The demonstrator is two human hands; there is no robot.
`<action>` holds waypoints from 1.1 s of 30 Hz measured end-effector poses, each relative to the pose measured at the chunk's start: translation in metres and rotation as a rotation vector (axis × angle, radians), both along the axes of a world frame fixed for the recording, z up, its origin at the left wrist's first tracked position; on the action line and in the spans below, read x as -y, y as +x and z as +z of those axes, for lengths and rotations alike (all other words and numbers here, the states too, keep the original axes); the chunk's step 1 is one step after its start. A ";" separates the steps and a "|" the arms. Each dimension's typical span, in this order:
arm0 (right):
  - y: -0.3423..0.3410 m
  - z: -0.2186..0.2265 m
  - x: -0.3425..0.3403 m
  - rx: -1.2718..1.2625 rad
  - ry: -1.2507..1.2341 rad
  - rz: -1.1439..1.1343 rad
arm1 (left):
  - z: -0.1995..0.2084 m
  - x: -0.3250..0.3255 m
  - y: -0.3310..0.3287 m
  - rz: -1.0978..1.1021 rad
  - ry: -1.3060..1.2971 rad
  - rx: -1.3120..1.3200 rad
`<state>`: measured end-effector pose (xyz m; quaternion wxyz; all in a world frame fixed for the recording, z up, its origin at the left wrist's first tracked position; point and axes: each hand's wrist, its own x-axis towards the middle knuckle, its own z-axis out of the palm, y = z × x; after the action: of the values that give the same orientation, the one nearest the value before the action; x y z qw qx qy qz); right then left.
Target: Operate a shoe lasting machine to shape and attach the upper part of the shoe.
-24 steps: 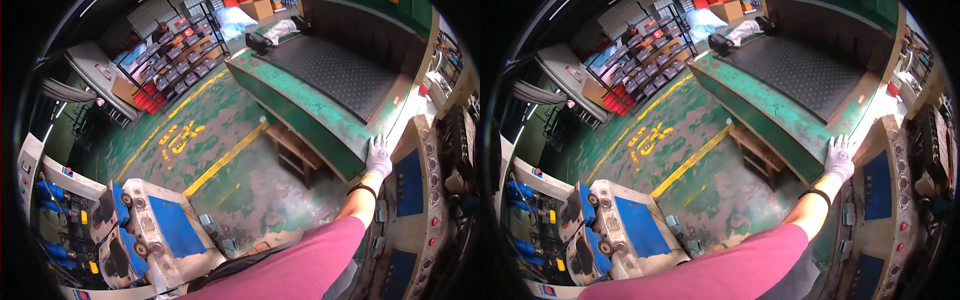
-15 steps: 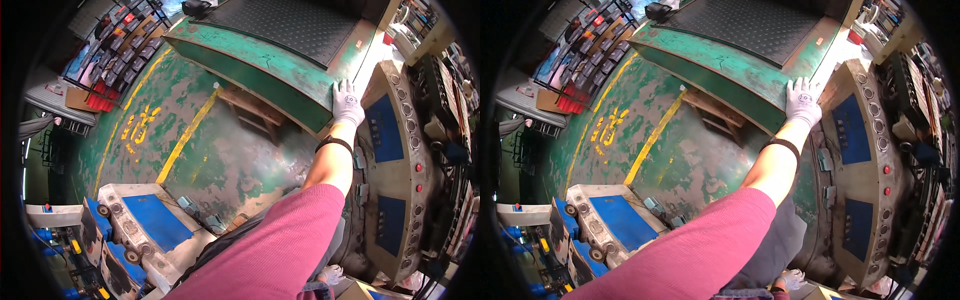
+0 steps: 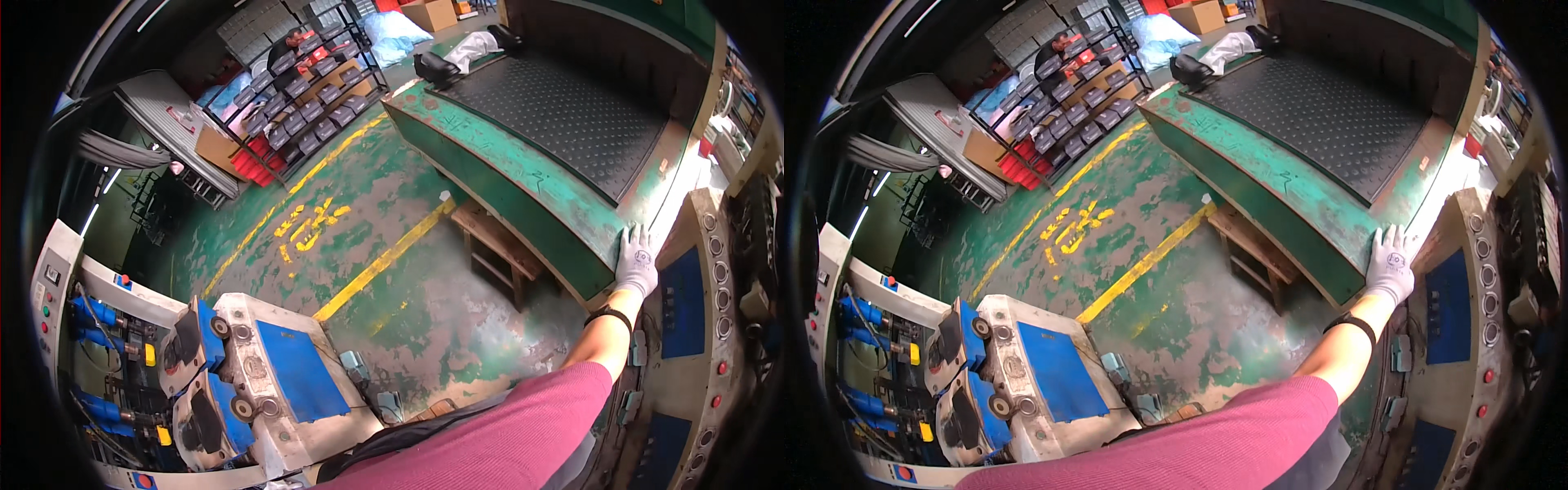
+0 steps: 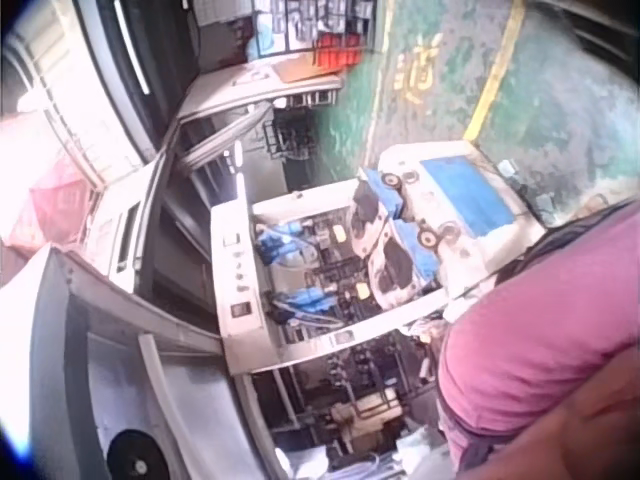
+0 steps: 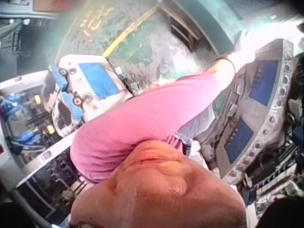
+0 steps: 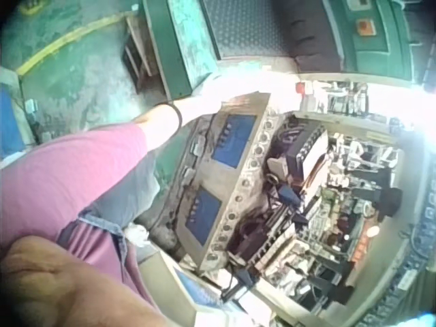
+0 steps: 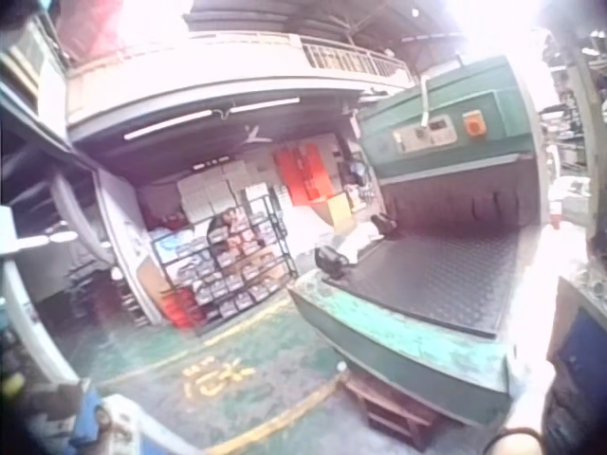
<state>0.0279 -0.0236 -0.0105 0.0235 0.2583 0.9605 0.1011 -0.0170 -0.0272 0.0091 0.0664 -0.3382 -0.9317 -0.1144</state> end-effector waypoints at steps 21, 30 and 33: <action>-0.045 -0.022 -0.031 -0.021 0.079 -0.081 | 0.017 0.013 0.018 -0.050 0.086 0.139; -0.037 -0.014 -0.032 0.011 0.058 -0.064 | 0.009 0.008 0.019 -0.027 0.114 0.175; -0.043 -0.030 -0.041 0.006 0.059 -0.003 | 0.004 0.008 0.017 -0.021 0.123 0.178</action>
<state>-0.0152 0.0172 -0.0409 0.0189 0.2601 0.9566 0.1301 -0.0002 -0.0351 0.0130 0.0027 -0.3317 -0.9216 -0.2017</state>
